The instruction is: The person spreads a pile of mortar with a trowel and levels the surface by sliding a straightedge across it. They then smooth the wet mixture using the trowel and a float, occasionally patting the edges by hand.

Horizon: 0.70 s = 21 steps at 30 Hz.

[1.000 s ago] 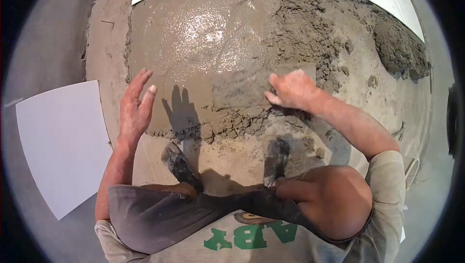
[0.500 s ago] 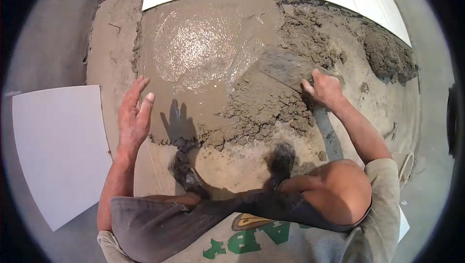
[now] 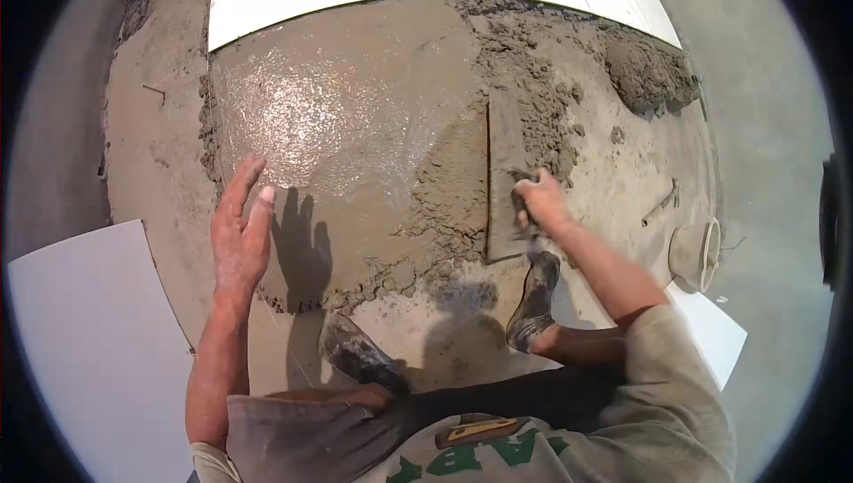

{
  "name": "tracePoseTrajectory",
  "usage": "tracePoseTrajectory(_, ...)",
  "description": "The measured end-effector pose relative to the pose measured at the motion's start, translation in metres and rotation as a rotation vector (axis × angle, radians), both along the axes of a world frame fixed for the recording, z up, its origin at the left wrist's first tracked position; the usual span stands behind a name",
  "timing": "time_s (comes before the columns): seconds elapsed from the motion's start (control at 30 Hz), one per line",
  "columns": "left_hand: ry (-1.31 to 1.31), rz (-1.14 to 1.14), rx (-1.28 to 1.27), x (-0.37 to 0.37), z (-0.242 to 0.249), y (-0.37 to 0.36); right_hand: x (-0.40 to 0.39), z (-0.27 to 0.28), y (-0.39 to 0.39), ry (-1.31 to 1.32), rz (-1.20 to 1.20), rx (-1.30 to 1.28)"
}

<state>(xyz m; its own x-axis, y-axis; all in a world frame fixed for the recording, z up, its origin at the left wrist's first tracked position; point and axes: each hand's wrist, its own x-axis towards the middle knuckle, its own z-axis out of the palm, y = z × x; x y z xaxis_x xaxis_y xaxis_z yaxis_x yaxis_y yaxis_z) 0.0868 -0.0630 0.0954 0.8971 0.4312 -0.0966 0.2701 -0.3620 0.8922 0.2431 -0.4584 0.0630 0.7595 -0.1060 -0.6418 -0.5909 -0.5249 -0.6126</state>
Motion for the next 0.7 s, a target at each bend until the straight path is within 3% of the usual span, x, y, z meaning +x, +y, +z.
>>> tracePoseTrajectory(0.1,0.051,0.013,0.056,-0.012,0.002,0.015,-0.027,-0.016,0.044,-0.06,-0.183,0.102)
tracePoseTrajectory(0.37,0.048,0.052,0.007,-0.024,0.001,0.028,-0.002,-0.015,0.081,-0.02,-0.221,0.036)
tracePoseTrajectory(0.7,0.009,0.085,-0.016,-0.018,-0.004,0.039,0.039,-0.004,0.104,0.018,0.086,0.045)
